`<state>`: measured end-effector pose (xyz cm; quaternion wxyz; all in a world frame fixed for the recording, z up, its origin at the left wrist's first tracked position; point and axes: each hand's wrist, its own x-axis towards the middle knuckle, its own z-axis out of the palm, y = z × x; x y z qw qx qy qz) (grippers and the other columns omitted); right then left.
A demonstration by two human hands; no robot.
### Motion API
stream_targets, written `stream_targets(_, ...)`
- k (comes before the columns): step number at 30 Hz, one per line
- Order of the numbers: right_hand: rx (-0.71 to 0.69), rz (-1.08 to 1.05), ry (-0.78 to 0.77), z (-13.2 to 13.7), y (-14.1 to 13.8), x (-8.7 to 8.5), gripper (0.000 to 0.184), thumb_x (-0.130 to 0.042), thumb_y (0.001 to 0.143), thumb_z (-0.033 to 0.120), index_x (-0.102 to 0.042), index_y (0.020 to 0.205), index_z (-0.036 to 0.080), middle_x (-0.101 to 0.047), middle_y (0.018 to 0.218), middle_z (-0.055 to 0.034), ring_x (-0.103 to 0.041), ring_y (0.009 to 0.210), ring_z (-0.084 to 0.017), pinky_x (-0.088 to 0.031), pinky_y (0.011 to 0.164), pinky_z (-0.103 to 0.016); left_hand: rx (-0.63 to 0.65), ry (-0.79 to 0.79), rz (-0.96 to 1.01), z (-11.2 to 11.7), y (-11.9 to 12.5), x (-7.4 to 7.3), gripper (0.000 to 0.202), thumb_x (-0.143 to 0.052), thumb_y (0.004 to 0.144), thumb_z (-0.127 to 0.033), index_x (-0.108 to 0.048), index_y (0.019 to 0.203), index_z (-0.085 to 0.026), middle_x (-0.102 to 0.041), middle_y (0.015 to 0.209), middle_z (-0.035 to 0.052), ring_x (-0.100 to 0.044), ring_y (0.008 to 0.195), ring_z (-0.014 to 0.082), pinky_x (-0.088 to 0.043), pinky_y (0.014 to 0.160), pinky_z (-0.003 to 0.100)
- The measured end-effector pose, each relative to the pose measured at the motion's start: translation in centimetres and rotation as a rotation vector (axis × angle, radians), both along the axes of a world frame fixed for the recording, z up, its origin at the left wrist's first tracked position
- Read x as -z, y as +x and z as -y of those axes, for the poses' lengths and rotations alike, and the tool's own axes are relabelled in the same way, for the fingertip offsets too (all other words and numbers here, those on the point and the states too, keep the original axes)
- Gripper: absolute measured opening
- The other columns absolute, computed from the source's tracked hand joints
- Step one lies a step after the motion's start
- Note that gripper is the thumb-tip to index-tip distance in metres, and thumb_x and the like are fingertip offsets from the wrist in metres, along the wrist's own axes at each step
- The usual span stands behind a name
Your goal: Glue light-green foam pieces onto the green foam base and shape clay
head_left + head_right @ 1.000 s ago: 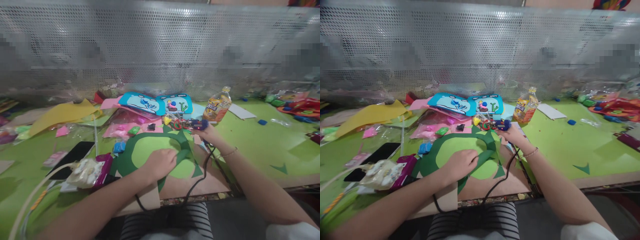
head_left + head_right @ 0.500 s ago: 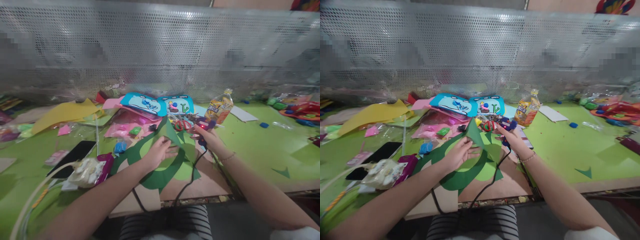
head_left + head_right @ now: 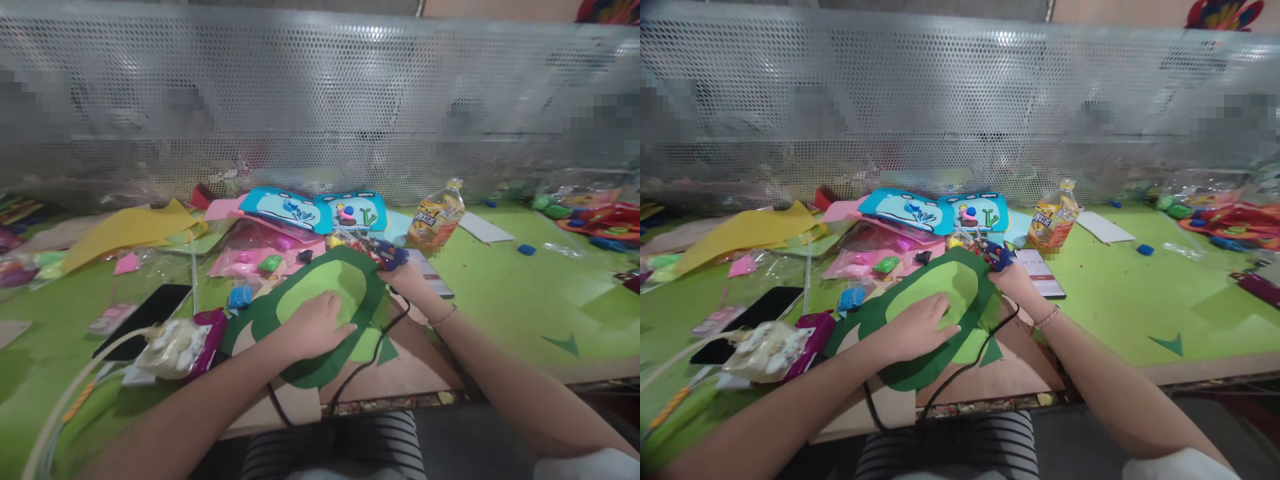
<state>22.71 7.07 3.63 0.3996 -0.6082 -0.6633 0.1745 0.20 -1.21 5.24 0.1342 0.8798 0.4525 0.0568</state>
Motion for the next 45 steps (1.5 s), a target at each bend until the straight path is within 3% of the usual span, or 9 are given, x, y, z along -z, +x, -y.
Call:
stream_targets(5, 0.113, -0.010, -0.029, -0.5, 1.0, -0.1, 0.015, -0.059, 0.057, 0.024, -0.055, 0.071, 0.020, -0.059, 0.065, -0.0034, -0.053, 0.064, -0.020, -0.044, 0.059, -0.032, 0.204, -0.062, -0.023, 0.4, -0.5, -0.5, 0.069, -0.067, 0.064, -0.056, -0.052, 0.115, -0.012, -0.056, 0.120, 0.0178, -0.053, 0.110, 0.0327, -0.044, 0.090, 0.042)
stream_targets(10, 0.064, -0.082, 0.015, -0.5, 1.0, -0.1, 0.013, -0.058, 0.060, 0.026, -0.054, 0.070, 0.020, -0.062, 0.069, -0.0042, -0.055, 0.065, -0.020, -0.045, 0.060, -0.032, 0.376, -0.083, -0.046, -0.4, -1.2, 0.2, 0.076, -0.060, 0.070, -0.061, -0.042, 0.134, -0.023, -0.034, 0.146, 0.0122, -0.028, 0.135, 0.0328, -0.023, 0.107, 0.051)
stream_targets(14, -0.016, -0.079, 0.055, -0.1, 0.7, -0.3, 0.019, -0.059, 0.062, 0.028, -0.059, 0.078, 0.018, -0.064, 0.073, -0.0054, -0.056, 0.068, -0.021, -0.047, 0.062, -0.033, 0.335, -0.073, -0.088, -1.2, -1.2, 1.2, 0.077, -0.045, 0.077, -0.067, -0.028, 0.142, -0.029, -0.021, 0.152, 0.0082, -0.016, 0.138, 0.0364, -0.017, 0.105, 0.059)
stream_targets(18, -0.054, -0.173, 0.067, 0.4, 0.6, -0.4, 0.023, -0.059, 0.066, 0.032, -0.059, 0.083, 0.017, -0.065, 0.080, -0.0073, -0.059, 0.073, -0.022, -0.048, 0.070, -0.037, 0.236, 0.026, -0.135, -1.2, -1.1, 2.3, 0.069, -0.033, 0.083, -0.066, -0.032, 0.141, -0.028, -0.024, 0.151, 0.0084, -0.023, 0.135, 0.0383, -0.025, 0.100, 0.061)
stream_targets(22, -0.073, -0.235, 0.061, 0.9, 0.3, -1.0, 0.023, -0.065, 0.065, 0.036, -0.059, 0.077, 0.018, -0.066, 0.078, -0.0064, -0.061, 0.074, -0.021, -0.049, 0.072, -0.036, 0.168, 0.158, -0.128, -1.1, -1.2, 3.0, 0.056, -0.031, 0.089, -0.055, -0.041, 0.135, -0.025, -0.035, 0.146, 0.0120, -0.030, 0.132, 0.0380, -0.032, 0.097, 0.058)
stream_targets(28, -0.260, -0.316, -0.080, 2.1, 0.5, -2.3, 0.030, -0.066, 0.068, 0.045, -0.056, 0.075, 0.017, -0.059, 0.060, -0.0017, -0.053, 0.052, -0.014, -0.045, 0.049, -0.027, 0.195, 0.189, 0.001, -1.3, -1.2, 2.3, 0.038, -0.031, 0.094, -0.035, -0.061, 0.108, -0.017, -0.062, 0.113, 0.0130, -0.050, 0.117, 0.0271, -0.039, 0.096, 0.043)
stream_targets(32, -0.347, -0.360, -0.076, 2.3, 1.2, -2.1, 0.033, -0.062, 0.075, 0.046, -0.048, 0.062, 0.019, -0.042, 0.047, 0.0043, -0.039, 0.044, -0.009, -0.034, 0.043, -0.024, 0.200, 0.171, 0.041, -1.2, -1.3, 1.9, 0.031, -0.035, 0.091, -0.028, -0.062, 0.099, -0.016, -0.064, 0.105, 0.0119, -0.054, 0.110, 0.0250, -0.039, 0.097, 0.041)
stream_targets(37, -0.370, -0.432, -0.112, 2.4, 1.3, -1.8, 0.035, -0.064, 0.074, 0.045, -0.047, 0.061, 0.018, -0.040, 0.048, 0.0049, -0.036, 0.044, -0.008, -0.032, 0.044, -0.024, 0.153, 0.157, -0.033, -0.3, -1.1, 1.8, 0.026, -0.053, 0.074, -0.021, -0.059, 0.098, -0.014, -0.062, 0.108, 0.0142, -0.050, 0.114, 0.0321, -0.038, 0.098, 0.045)
stream_targets(45, -0.395, -0.330, -0.193, 2.0, 2.6, -1.8, 0.036, -0.061, 0.075, 0.049, -0.063, 0.072, 0.014, -0.043, 0.046, 0.0038, -0.039, 0.043, -0.009, -0.031, 0.041, -0.022, -0.159, 0.069, 0.132, -1.6, -1.2, 1.9, 0.028, -0.033, 0.087, -0.021, -0.060, 0.096, -0.016, -0.066, 0.095, 0.0120, -0.062, 0.090, 0.0247, -0.046, 0.076, 0.034)
